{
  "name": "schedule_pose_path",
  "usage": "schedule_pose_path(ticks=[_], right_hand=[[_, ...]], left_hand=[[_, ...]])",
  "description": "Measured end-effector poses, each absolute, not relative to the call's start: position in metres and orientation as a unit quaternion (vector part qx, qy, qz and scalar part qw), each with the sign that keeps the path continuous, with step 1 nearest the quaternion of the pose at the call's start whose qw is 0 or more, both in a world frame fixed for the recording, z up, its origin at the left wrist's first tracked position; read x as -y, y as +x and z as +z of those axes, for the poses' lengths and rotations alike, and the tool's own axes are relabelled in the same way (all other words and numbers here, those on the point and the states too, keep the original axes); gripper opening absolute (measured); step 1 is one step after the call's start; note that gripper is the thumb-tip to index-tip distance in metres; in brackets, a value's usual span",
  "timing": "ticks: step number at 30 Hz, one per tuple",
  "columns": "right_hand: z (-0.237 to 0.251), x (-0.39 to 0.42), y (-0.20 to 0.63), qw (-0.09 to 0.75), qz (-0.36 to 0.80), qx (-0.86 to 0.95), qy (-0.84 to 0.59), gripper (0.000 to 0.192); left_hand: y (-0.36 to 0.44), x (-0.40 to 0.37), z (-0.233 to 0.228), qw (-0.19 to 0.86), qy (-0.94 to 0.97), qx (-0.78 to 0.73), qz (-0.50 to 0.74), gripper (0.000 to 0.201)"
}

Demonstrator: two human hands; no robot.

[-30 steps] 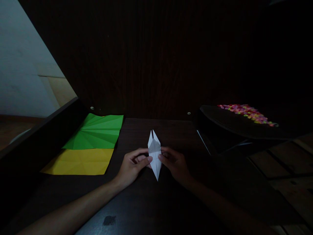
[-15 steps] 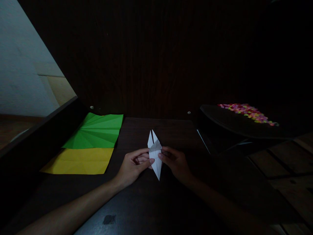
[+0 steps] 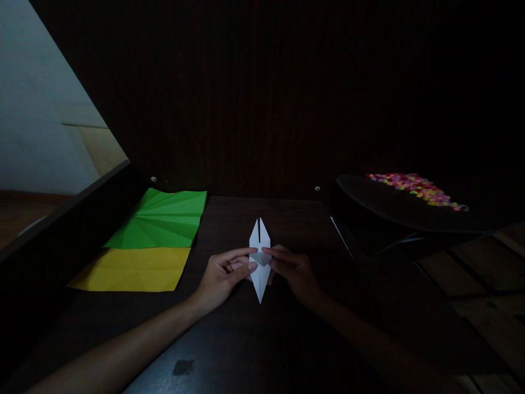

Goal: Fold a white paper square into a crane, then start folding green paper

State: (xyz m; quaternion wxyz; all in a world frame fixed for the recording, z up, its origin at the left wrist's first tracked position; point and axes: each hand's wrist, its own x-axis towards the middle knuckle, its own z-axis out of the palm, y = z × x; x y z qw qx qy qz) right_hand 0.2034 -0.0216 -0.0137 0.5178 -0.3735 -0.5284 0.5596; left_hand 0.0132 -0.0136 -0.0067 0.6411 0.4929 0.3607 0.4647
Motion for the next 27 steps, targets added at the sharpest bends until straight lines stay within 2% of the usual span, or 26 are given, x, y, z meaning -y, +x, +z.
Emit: schedule_pose_path(ticks=[6,12,21,23,27], right_hand=[[-0.0141,0.0208,0.2037,0.532,0.602,0.483,-0.347,0.024],[-0.0114,0.0225,0.2024,0.534,0.521,0.54,-0.39,0.014],[-0.016,0.0238,0.2009,0.54,0.39,0.601,-0.442,0.013],[-0.0156,0.0243,0.2008,0.542,0.367,0.606,-0.452,0.013],[-0.013,0.0261,0.2001,0.539,0.357,0.612,-0.457,0.011]], left_hand=[[0.0146,0.0142,-0.0073,0.694,0.451,-0.335,0.451,0.043],[0.014,0.0153,-0.0088,0.706,0.443,-0.346,0.43,0.055],[0.0175,0.0172,-0.0048,0.708,0.414,-0.385,0.423,0.082],[0.019,0.0182,-0.0044,0.703,0.431,-0.393,0.406,0.079],[0.0199,0.0191,-0.0067,0.714,0.456,-0.373,0.379,0.055]])
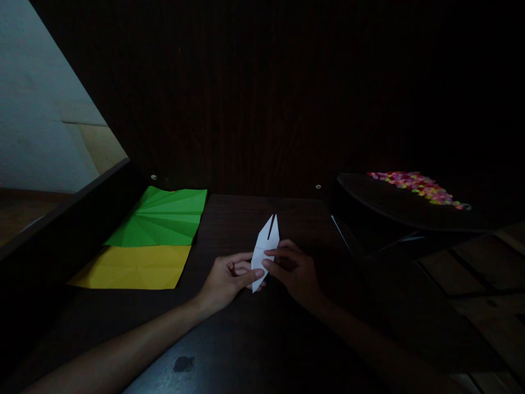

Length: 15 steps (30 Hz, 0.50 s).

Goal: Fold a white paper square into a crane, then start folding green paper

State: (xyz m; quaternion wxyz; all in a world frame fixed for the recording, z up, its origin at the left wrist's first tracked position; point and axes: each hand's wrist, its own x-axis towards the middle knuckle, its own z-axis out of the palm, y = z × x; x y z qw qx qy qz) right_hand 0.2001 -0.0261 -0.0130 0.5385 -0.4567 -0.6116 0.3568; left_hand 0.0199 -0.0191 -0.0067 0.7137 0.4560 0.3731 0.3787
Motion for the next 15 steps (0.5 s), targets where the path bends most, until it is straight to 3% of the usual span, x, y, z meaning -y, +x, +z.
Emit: schedule_pose_path(ticks=[8,15], right_hand=[[-0.0131,0.024,0.1928,0.6,0.5,0.456,-0.428,0.045],[-0.01,0.0198,0.1932,0.578,0.552,0.408,-0.441,0.054]], left_hand=[[0.018,0.02,-0.0048,0.709,0.479,-0.345,0.387,0.043],[0.0163,0.0212,-0.0052,0.702,0.505,-0.323,0.386,0.039]])
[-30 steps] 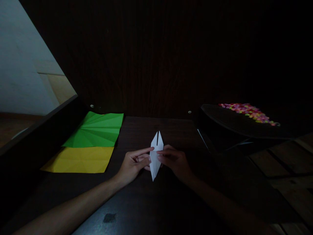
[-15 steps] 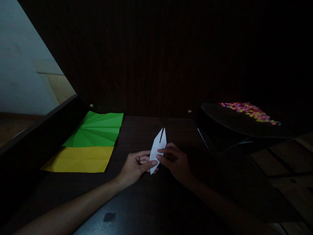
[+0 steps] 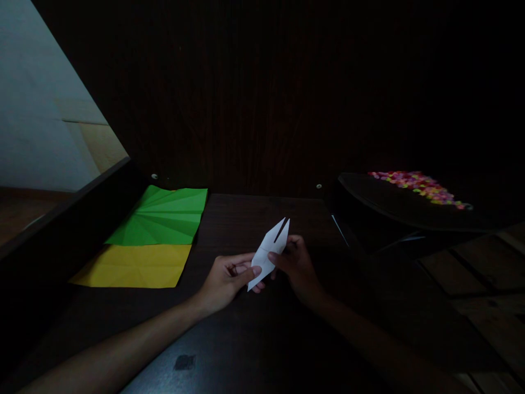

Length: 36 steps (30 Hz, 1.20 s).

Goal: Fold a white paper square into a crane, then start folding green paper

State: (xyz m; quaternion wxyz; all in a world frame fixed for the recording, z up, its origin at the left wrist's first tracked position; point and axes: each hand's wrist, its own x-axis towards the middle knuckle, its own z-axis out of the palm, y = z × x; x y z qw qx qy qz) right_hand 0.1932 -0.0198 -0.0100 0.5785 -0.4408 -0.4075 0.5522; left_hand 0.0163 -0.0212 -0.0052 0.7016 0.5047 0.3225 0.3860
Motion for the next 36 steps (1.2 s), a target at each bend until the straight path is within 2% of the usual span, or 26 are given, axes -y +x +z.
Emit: schedule_pose_path(ticks=[2,5,8,24,36], right_hand=[[-0.009,0.02,0.194,0.57,0.561,0.404,-0.444,0.051],[-0.009,0.021,0.195,0.51,0.589,0.427,-0.459,0.039],[-0.01,0.022,0.196,0.474,0.593,0.449,-0.472,0.039],[-0.008,0.027,0.195,0.454,0.543,0.474,-0.524,0.04],[0.0,0.034,0.193,0.468,0.482,0.531,-0.516,0.036]], left_hand=[[0.016,0.021,-0.005,0.702,0.504,-0.32,0.388,0.039],[0.017,0.021,-0.002,0.707,0.501,-0.32,0.382,0.04],[0.017,0.022,0.001,0.71,0.505,-0.322,0.371,0.042],[0.019,0.029,0.002,0.7,0.536,-0.326,0.341,0.047],[0.019,0.027,-0.001,0.722,0.517,-0.316,0.333,0.04]])
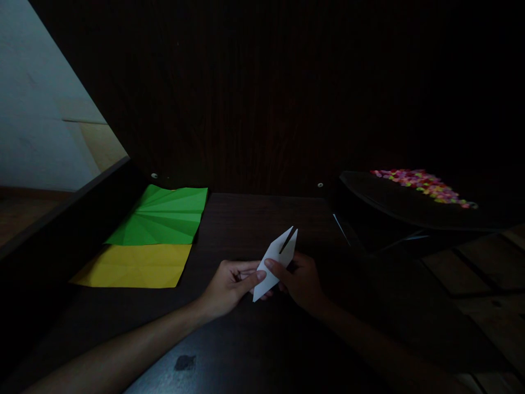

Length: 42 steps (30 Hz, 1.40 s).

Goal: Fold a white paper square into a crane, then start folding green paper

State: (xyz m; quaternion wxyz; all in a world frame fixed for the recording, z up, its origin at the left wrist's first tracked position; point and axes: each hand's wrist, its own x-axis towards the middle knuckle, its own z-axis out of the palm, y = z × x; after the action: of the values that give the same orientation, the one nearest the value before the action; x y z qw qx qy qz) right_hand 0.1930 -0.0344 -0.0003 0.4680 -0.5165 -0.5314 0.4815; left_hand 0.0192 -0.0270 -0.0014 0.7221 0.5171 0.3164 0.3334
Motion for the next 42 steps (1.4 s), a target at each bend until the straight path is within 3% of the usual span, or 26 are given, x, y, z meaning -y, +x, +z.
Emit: schedule_pose_path(ticks=[12,23,42], right_hand=[[-0.005,0.031,0.193,0.417,0.557,0.543,-0.47,0.048],[-0.004,0.035,0.198,0.391,0.579,0.544,-0.466,0.059],[-0.004,0.034,0.2,0.408,0.573,0.523,-0.481,0.047]], left_hand=[[0.018,0.023,0.002,0.718,0.484,-0.327,0.378,0.033],[0.02,0.023,-0.005,0.787,0.379,-0.292,0.39,0.028],[0.014,0.021,-0.01,0.744,0.47,-0.34,0.333,0.037]])
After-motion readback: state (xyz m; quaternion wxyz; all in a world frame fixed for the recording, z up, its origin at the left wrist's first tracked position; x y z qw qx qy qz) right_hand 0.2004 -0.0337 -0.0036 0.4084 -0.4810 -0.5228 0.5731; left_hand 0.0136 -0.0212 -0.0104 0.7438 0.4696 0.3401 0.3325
